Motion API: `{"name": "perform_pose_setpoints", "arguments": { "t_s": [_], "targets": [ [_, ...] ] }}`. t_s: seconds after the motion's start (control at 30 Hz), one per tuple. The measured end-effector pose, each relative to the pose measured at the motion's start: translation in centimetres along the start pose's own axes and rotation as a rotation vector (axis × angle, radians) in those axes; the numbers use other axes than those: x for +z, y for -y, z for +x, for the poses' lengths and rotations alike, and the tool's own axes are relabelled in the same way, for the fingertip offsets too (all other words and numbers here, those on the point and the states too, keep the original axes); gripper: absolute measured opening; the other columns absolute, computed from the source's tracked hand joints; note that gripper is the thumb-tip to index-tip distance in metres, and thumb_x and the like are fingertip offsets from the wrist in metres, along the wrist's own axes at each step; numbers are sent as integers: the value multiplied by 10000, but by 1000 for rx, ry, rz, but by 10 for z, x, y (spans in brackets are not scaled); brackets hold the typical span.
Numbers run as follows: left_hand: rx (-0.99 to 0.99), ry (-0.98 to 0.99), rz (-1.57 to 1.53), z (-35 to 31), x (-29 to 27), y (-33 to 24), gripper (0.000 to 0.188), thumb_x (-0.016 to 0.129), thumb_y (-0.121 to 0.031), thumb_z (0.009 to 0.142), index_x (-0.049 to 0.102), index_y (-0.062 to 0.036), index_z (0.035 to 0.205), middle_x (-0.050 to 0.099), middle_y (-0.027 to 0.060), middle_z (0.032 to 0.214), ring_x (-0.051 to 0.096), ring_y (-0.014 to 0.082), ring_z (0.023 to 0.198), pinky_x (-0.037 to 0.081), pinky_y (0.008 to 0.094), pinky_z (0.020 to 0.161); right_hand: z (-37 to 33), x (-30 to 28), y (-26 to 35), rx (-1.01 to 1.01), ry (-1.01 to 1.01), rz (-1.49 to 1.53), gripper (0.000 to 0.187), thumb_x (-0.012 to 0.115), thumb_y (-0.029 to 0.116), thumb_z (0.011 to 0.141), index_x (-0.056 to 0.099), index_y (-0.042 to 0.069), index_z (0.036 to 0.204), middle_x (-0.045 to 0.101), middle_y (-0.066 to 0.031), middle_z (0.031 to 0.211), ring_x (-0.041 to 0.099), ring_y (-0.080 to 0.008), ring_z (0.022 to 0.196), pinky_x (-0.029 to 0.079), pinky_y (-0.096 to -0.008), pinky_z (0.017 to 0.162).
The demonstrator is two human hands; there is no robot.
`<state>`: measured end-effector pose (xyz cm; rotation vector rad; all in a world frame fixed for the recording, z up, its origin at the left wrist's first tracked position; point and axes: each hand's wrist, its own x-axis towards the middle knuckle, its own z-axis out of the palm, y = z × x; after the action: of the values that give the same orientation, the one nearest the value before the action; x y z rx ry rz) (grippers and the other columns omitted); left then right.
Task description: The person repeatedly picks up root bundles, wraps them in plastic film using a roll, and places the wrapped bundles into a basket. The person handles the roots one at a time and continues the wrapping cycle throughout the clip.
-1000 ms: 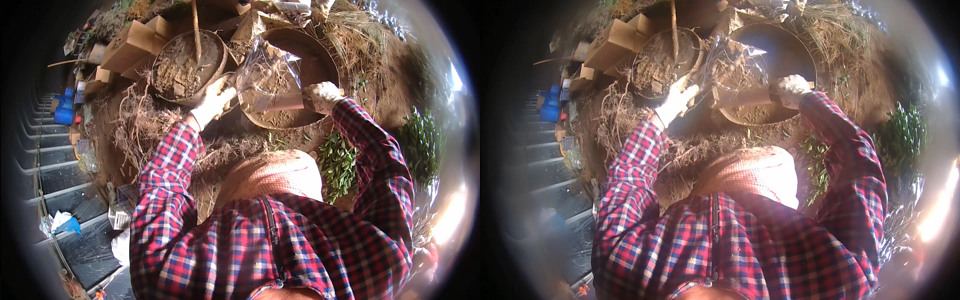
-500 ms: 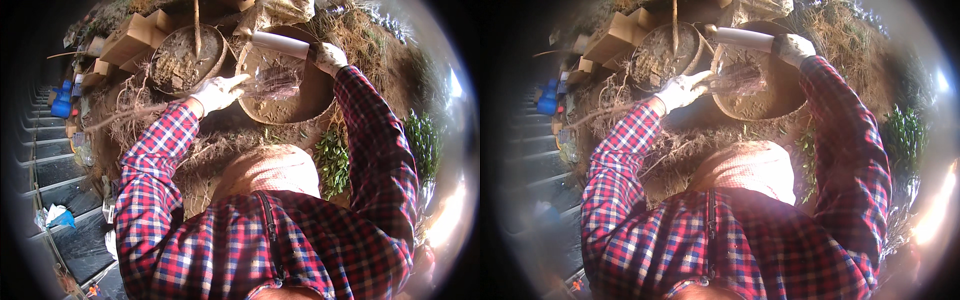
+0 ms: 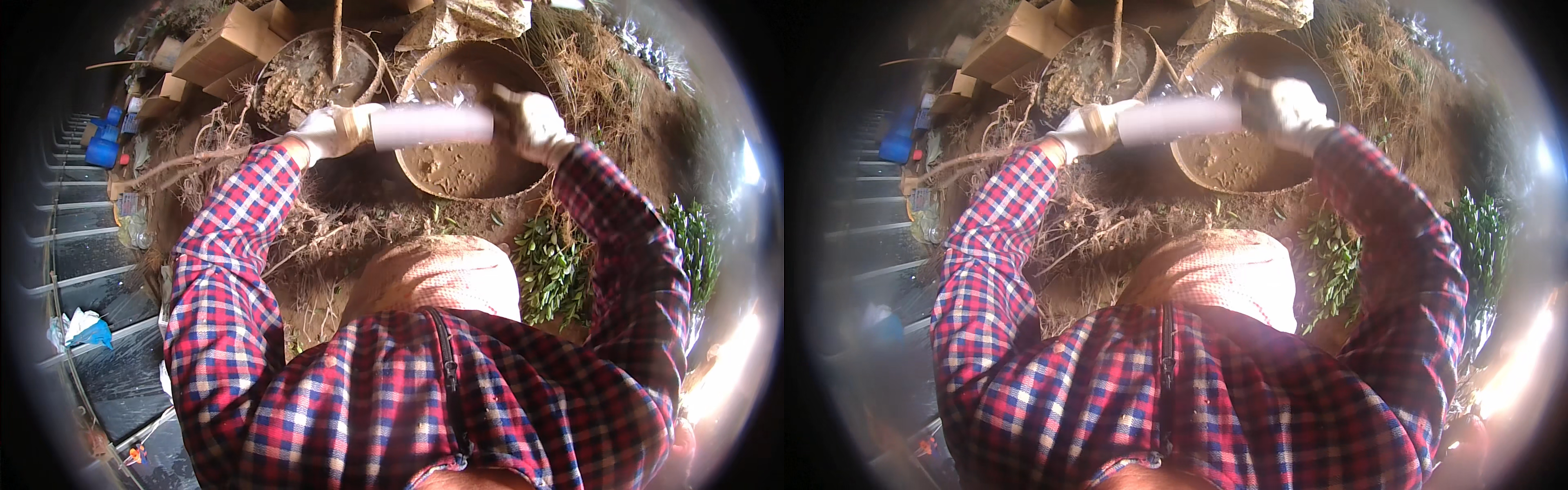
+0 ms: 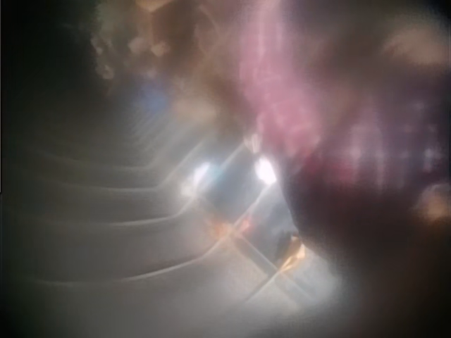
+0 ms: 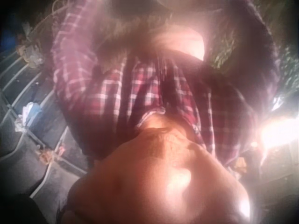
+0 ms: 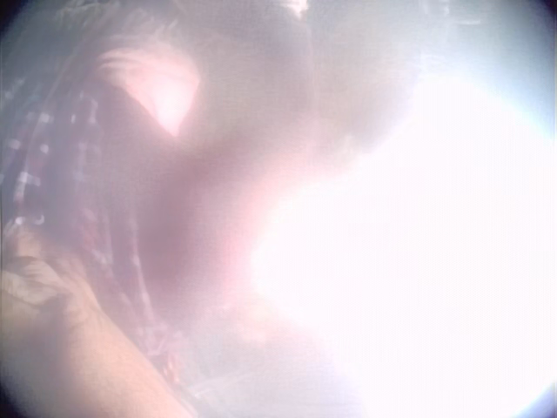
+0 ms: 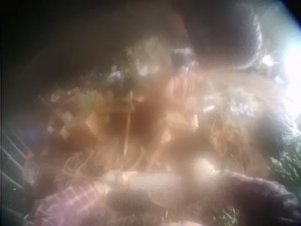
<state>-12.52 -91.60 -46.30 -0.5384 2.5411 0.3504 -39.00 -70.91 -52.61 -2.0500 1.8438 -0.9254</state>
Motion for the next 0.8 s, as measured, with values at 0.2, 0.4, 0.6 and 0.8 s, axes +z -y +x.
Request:
{"name": "perform_pose_setpoints", "arguments": {
  "t_s": [0.2, 0.4, 0.6, 0.8],
  "targets": [
    [353, -98, 414, -19, -6, -54, 486, 505, -375, 941, 450, -215, 1397, 637, 88, 729, 635, 278, 632, 516, 386, 567, 54, -19, -39, 300, 305, -355, 237, 531, 132, 906, 604, 89, 1127, 691, -130, 996, 670, -223, 818, 557, -353, 652],
    [314, -289, 55, -67, -39, -62, 506, 599, -262, 886, 500, -146, 1368, 691, 130, 874, 662, 285, 686, 535, 362, 605, 23, 49, -53, 277, 820, -346, 251, 616, 146, 885, 619, 106, 1132, 698, -90, 985, 670, -190, 805, 561, -347, 637],
    [75, -337, -537, -74, -1, -27, 527, 629, -125, 858, 478, 61, 1328, 573, 208, 1298, 571, 238, 1187, 425, 330, 1026, -39, 80, 33, 180, 628, 77, 348, 672, 201, 826, 603, 69, 1140, 701, -116, 912, 684, -227, 734, 579, -310, 622],
    [44, -429, -991, -90, 85, -15, 481, 574, -150, 929, 445, -46, 1381, 584, -15, 748, 535, 70, 636, 481, 229, 578, -42, 29, 38, -9, -137, 162, 466, 709, 165, 784, 555, 82, 1216, 696, -123, 971, 697, -268, 823, 576, -336, 710]
  ]
}}
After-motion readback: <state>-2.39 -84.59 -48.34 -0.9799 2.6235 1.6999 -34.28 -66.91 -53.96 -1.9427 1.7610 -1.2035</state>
